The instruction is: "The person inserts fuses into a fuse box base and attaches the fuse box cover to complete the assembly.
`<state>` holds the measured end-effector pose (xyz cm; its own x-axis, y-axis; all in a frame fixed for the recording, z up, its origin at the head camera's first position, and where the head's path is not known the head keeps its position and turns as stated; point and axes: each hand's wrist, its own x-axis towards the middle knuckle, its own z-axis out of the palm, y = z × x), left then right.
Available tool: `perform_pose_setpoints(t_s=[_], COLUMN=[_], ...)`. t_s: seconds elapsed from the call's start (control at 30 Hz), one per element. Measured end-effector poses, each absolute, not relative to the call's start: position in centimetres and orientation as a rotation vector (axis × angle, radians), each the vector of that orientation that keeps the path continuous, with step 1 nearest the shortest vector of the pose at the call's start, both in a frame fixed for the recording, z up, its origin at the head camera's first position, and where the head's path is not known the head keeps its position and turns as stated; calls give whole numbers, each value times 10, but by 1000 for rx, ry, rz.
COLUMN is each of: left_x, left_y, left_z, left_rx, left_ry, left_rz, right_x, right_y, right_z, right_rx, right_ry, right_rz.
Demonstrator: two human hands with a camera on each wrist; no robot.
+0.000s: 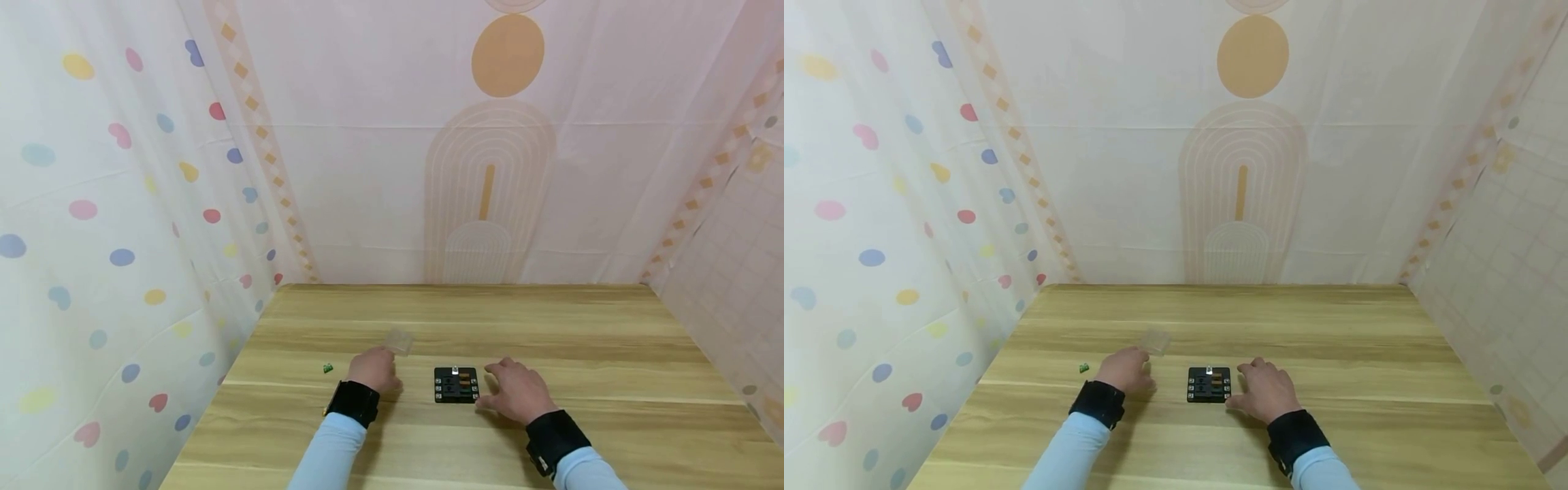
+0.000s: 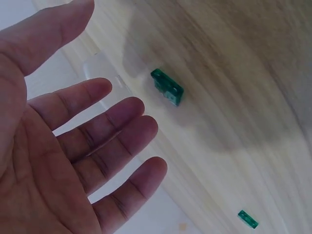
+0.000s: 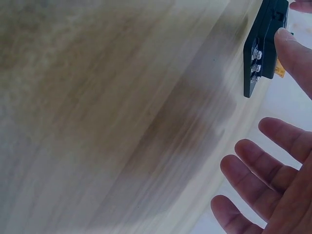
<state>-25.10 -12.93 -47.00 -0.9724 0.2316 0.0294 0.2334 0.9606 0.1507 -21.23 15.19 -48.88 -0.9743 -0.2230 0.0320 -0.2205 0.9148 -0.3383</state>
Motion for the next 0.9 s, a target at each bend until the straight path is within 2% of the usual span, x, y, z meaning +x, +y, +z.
perform_pose_setpoints(t_s=[0.9], left_x=[-248], left_y=[-137], left_z=[-477], left_rx=[-251], left_ry=[-3109], left_rz=[-150], right_x=[-214], right_y=[152], right_z=[-492], right_rx=[-354], right_ry=[3074], right_rz=[-534])
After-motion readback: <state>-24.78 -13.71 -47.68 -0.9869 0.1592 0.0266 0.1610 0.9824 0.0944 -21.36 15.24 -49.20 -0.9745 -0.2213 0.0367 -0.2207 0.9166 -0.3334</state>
